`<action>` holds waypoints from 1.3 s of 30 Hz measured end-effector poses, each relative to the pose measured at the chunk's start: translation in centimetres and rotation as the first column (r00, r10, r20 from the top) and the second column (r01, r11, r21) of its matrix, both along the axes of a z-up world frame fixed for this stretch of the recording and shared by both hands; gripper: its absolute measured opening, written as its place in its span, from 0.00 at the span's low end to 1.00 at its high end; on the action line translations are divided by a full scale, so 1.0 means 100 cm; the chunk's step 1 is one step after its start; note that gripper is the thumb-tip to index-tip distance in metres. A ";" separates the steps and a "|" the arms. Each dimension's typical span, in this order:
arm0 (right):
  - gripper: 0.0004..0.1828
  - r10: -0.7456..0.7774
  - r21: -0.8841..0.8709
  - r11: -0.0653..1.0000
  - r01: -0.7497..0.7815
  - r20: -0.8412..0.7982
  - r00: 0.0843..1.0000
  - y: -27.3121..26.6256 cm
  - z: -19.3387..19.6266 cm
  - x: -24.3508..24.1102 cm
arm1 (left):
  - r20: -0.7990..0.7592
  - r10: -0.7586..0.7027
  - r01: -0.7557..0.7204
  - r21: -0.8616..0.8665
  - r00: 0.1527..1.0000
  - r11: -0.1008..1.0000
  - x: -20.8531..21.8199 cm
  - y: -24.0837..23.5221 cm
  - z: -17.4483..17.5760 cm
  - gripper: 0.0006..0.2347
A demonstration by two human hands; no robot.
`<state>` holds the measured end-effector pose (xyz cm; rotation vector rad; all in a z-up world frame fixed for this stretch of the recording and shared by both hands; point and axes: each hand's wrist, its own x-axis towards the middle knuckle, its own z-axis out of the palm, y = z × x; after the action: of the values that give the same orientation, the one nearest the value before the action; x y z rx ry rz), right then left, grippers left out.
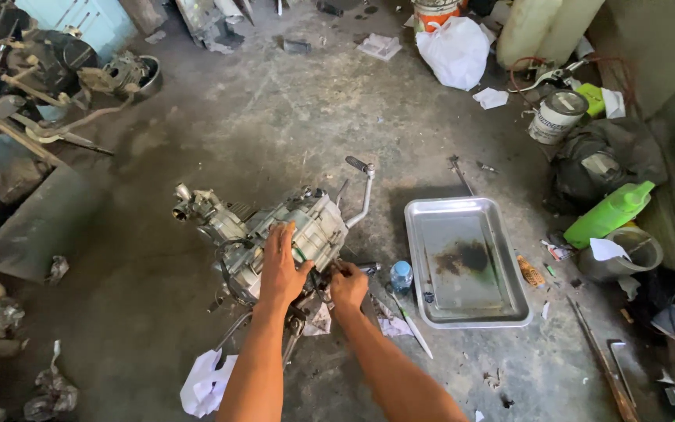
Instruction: Repairing a motorcycle engine by disassembling and cleaning its internal components
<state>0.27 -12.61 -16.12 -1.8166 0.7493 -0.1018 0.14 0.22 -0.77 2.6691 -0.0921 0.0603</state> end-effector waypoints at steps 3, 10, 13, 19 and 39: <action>0.12 0.014 0.029 0.999 -0.013 -0.018 1.000 0.010 0.032 -0.020 | 0.021 -0.003 0.003 -0.003 1.000 1.000 0.004 0.004 -0.010 0.38; 0.10 -0.007 0.088 0.996 0.008 -0.009 1.000 0.010 0.027 -0.012 | 0.065 -0.007 0.007 -0.005 0.998 1.000 0.000 0.001 -0.001 0.40; 0.12 -0.050 0.097 0.994 0.049 0.018 0.999 0.009 0.036 -0.014 | 0.014 -0.008 0.009 -0.078 1.000 0.997 -0.005 0.000 0.010 0.37; 0.12 0.120 0.062 0.991 -0.121 0.028 0.992 0.004 0.032 -0.046 | 0.043 0.000 0.002 -0.026 0.999 1.000 -0.001 0.001 -0.003 0.37; 0.15 0.007 0.170 0.985 0.012 -0.110 0.994 0.014 -0.115 0.031 | -0.101 0.020 -0.014 0.063 0.995 0.998 -0.008 -0.011 0.027 0.42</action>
<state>3.39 -11.19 -27.66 -1.6680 0.8132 0.0598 -0.69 -0.87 1.98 2.7294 -0.0387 -0.0746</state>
